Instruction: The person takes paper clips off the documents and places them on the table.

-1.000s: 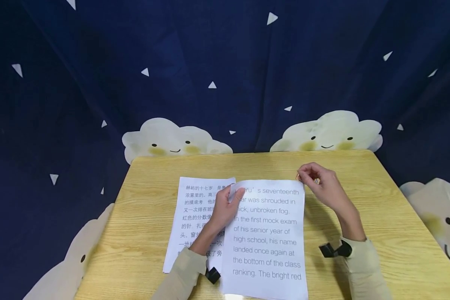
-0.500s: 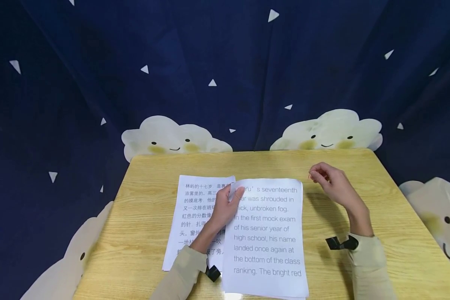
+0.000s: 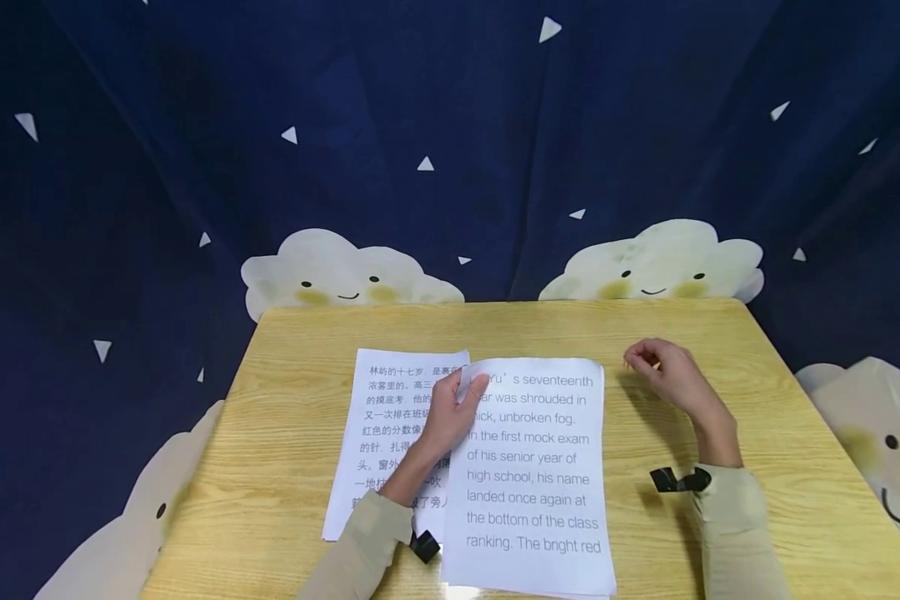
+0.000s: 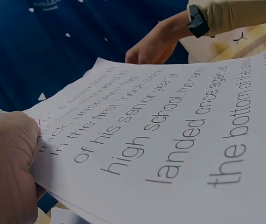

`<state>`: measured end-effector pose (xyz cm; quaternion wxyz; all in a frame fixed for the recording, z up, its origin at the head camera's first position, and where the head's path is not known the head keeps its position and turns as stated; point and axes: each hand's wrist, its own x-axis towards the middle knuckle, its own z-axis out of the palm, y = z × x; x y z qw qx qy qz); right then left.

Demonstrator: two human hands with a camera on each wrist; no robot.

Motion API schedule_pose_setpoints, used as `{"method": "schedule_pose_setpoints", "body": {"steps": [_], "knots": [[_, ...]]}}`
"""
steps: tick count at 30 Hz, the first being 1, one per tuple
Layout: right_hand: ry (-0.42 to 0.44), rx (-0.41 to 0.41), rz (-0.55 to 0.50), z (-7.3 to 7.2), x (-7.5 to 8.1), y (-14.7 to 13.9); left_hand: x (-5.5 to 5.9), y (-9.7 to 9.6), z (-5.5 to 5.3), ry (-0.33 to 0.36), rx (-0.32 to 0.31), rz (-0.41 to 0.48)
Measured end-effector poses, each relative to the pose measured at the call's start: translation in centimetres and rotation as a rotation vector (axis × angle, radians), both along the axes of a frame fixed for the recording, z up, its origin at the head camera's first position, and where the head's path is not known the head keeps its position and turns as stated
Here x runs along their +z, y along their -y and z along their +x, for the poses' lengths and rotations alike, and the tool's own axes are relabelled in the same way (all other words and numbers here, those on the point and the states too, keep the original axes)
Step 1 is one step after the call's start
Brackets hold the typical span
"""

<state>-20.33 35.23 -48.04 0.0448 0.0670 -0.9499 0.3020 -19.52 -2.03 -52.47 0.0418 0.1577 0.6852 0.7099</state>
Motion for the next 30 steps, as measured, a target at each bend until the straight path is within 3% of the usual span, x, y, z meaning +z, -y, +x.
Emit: {"method": "schedule_pose_setpoints", "body": {"steps": [6, 15, 30], "knots": [[0.011, 0.005, 0.01, -0.2, -1.0, -0.7, -0.2, 0.0, 0.0, -0.006, -0.004, -0.007], [0.128, -0.02, 0.004, -0.6, -1.7, -1.2, -0.5, 0.1, -0.2, -0.012, 0.012, -0.034], [0.182, -0.019, 0.052, -0.9, -3.3, -2.1, -0.3, -0.1, -0.1, -0.012, 0.026, -0.049]]}}
